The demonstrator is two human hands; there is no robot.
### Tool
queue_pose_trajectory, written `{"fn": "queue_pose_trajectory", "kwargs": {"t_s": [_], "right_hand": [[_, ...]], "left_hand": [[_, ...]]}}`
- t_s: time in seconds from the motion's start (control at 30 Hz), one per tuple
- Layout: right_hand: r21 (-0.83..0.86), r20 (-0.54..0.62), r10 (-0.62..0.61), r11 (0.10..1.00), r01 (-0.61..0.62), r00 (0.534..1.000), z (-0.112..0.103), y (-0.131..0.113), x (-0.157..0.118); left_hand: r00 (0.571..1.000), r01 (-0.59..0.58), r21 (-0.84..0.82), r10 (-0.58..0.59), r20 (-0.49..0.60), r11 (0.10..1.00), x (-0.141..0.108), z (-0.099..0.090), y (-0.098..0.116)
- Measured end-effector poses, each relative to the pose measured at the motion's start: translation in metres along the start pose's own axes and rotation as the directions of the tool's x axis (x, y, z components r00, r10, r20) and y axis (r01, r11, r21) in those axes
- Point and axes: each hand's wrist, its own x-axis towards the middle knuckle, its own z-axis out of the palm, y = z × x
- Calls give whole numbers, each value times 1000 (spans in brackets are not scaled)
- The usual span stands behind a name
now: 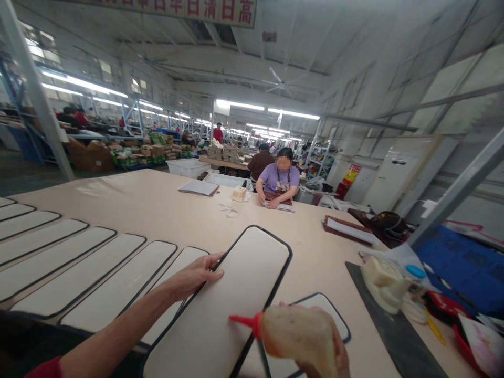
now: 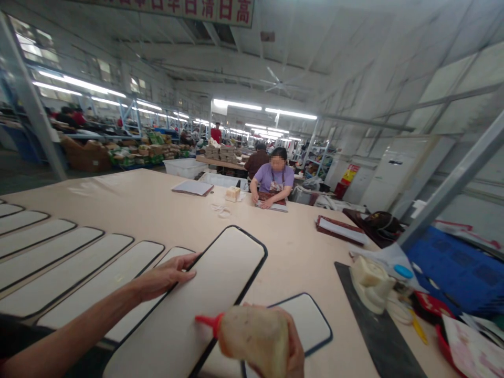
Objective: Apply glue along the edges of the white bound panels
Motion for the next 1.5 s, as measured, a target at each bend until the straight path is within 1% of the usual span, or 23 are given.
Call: {"fn": "queue_pose_trajectory", "kwargs": {"t_s": [0.1,0.17,0.2,0.27,0.37,0.43,0.5,0.57,0.63,0.67,0.73,0.8,0.83,0.87,0.9,1.03,1.1,1.23,1.3,1.37,1.4,1.47,1.5], "right_hand": [[-99,-88,-207,975,198,974,-1,-16,31],[-121,-115,-258,962,245,959,-5,-20,41],[-129,-122,-255,962,240,959,-6,-18,40],[-135,-93,-190,975,177,977,-9,-9,27],[-129,54,-18,991,25,998,-9,4,-2],[-118,87,-1,993,11,996,-6,2,-6],[-144,8,-113,983,113,994,-3,-8,8],[-202,-75,-256,950,237,964,-1,-17,32],[-206,-85,-334,928,312,939,1,-17,48],[-208,-80,-348,922,326,934,3,-13,49],[-232,-70,-304,931,281,950,5,3,39],[-261,-38,-177,952,161,983,9,21,20],[-267,8,-99,959,98,995,10,28,13],[-280,25,-63,958,68,998,12,34,9],[-285,30,-65,956,71,997,14,37,9],[-270,-51,-232,940,210,971,20,35,31],[-267,-40,-211,944,193,977,23,37,31],[-286,25,4,958,3,1000,33,47,10],[-295,9,-56,954,56,998,36,50,9],[-292,-45,-198,940,176,979,35,52,15],[-295,-69,-237,933,207,969,32,52,16],[-335,-58,-223,922,192,973,26,54,12],[-394,19,-148,908,143,989,21,53,6]], "left_hand": [[999,-14,8,14,30,1000,-3,0,0],[999,-13,-2,13,34,1000,-5,1,1],[1000,-5,-8,6,28,1000,-6,1,1],[1000,8,-15,-8,13,1000,-7,-1,1],[1000,-5,-2,5,-9,1000,-7,-8,-1],[1000,-11,15,11,-12,1000,-7,-13,-1],[1000,-3,25,3,-6,1000,-8,-15,1],[1000,-5,23,4,4,1000,-8,-14,3],[1000,-12,12,11,12,1000,-7,-13,4],[1000,-15,2,15,12,1000,-6,-12,5],[1000,-13,-23,14,7,1000,-4,-12,5],[1000,-4,-43,4,-7,999,-3,-14,4],[1000,-1,-47,1,-16,999,-2,-16,3],[1000,0,-49,-1,-24,999,-2,-17,2],[1000,-1,-52,-1,-28,999,-2,-19,1],[999,4,-94,-7,-32,996,0,-26,-2],[999,9,-113,-15,-49,994,3,-30,-5],[996,6,-116,-15,-84,993,8,-36,-11],[997,2,-106,-10,-70,994,10,-38,-13],[998,2,-99,-8,-54,995,12,-41,-14],[999,4,-96,-9,-53,995,13,-43,-14],[998,7,-84,-13,-63,996,14,-50,-14],[997,6,-77,-11,-71,997,14,-55,-15]]}}
